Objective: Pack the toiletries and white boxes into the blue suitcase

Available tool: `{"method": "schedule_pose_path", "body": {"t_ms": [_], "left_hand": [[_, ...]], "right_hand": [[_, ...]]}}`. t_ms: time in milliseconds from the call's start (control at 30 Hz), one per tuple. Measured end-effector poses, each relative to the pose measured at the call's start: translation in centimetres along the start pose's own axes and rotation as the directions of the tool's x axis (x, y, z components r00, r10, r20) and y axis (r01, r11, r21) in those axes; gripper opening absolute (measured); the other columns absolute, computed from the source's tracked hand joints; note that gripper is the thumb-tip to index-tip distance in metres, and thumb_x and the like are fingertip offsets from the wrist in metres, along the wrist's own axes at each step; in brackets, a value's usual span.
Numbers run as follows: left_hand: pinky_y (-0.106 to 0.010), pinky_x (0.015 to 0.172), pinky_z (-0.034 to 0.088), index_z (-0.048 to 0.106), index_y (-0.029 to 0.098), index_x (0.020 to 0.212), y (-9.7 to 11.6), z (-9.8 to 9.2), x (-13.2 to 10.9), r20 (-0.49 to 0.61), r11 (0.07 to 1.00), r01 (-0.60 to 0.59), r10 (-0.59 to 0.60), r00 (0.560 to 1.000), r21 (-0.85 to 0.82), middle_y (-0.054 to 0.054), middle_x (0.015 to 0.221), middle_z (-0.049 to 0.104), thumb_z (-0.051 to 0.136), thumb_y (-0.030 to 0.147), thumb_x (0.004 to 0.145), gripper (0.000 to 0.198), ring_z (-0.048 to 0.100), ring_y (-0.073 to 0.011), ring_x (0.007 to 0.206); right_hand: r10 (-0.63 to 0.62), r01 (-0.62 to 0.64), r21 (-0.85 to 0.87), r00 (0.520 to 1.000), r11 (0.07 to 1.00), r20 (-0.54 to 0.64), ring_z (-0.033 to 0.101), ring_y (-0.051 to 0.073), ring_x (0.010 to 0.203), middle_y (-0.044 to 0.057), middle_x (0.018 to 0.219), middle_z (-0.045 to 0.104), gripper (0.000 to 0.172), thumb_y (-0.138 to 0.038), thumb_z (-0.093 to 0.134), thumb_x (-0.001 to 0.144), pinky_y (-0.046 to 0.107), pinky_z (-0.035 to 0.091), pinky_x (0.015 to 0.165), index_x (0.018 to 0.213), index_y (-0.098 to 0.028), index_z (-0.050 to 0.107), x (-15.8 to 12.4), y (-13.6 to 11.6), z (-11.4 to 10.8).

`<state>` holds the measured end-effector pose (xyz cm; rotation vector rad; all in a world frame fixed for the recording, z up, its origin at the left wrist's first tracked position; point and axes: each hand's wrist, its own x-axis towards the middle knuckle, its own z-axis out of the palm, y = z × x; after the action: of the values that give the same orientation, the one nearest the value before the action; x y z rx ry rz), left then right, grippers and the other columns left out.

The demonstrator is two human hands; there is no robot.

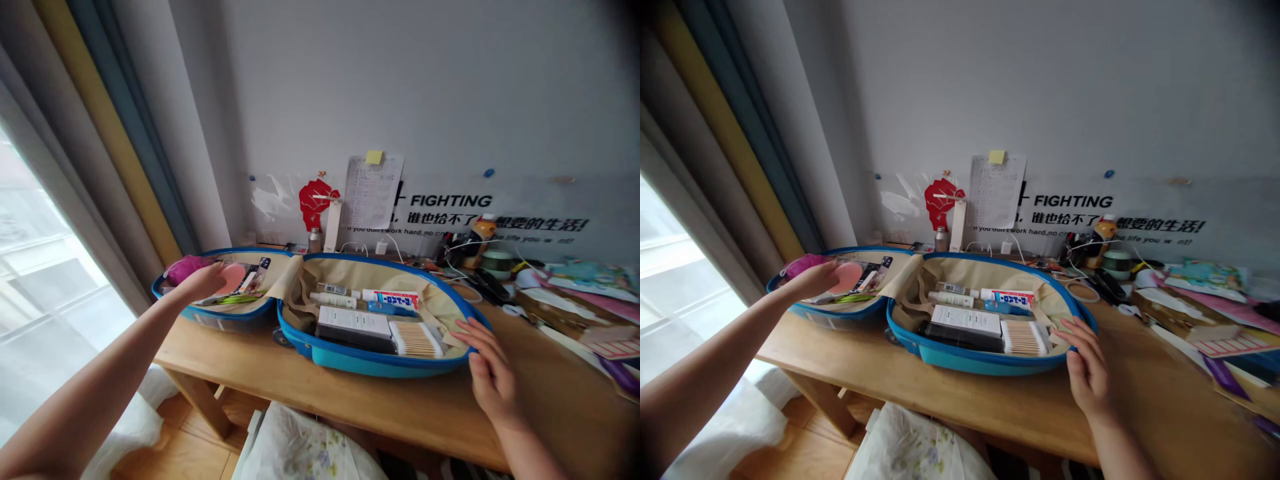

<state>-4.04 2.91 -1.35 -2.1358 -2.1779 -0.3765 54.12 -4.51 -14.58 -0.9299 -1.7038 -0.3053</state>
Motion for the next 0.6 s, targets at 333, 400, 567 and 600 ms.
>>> {"method": "schedule_pose_path", "body": {"t_ms": [333, 400, 567, 600], "left_hand": [[-0.027, 0.084, 0.054, 0.065, 0.029, 0.128, 15.4, -1.3, -6.2, -0.251, 0.818, -0.563, 0.574, 0.780, 0.121, -0.004, 0.109, 0.074, 0.044, 0.018, 0.097, 0.039, 0.069, -0.0181, 0.098], [-0.027, 0.083, 0.055, 0.066, 0.031, 0.128, 18.0, -0.3, -6.6, -0.145, 0.736, -0.665, 0.677, 0.722, 0.128, -0.003, 0.110, 0.074, 0.048, 0.014, 0.095, 0.042, 0.070, -0.0175, 0.096], [-0.031, 0.088, 0.055, 0.068, 0.032, 0.125, 21.4, 1.9, -6.2, 0.007, 0.707, -0.706, 0.706, 0.708, 0.044, -0.004, 0.128, 0.071, 0.050, 0.011, 0.092, 0.043, 0.070, -0.0211, 0.107], [-0.031, 0.088, 0.055, 0.068, 0.032, 0.125, 21.7, 2.1, -6.1, 0.049, 0.716, -0.698, 0.696, 0.716, 0.024, -0.005, 0.124, 0.072, 0.050, 0.012, 0.092, 0.043, 0.070, -0.0219, 0.106]], "right_hand": [[0.009, -0.009, -0.011, 1.000, 1.000, 0.008, 0.058, 0.030, 0.129, 0.012, 0.120, 0.070, 0.036, -0.040, 0.041, 0.101, 0.055, 0.049, 0.107, 0.109, -0.022, 0.070, 0.0, 0.0, -0.1], [0.011, -0.011, -0.008, 1.000, 1.000, 0.005, 0.058, 0.030, 0.129, 0.012, 0.120, 0.070, 0.036, -0.041, 0.041, 0.101, 0.055, 0.049, 0.107, 0.109, -0.022, 0.070, 0.0, -0.1, 0.0], [0.010, -0.010, -0.004, 1.000, 1.000, -0.002, 0.059, 0.029, 0.128, 0.012, 0.117, 0.071, 0.034, -0.040, 0.042, 0.100, 0.054, 0.050, 0.106, 0.107, -0.021, 0.070, 0.2, -0.3, -0.1], [0.008, -0.008, -0.006, 1.000, 1.000, -0.003, 0.060, 0.029, 0.128, 0.012, 0.117, 0.071, 0.034, -0.039, 0.043, 0.100, 0.053, 0.050, 0.106, 0.107, -0.021, 0.070, 0.2, -0.4, -0.1]]}}
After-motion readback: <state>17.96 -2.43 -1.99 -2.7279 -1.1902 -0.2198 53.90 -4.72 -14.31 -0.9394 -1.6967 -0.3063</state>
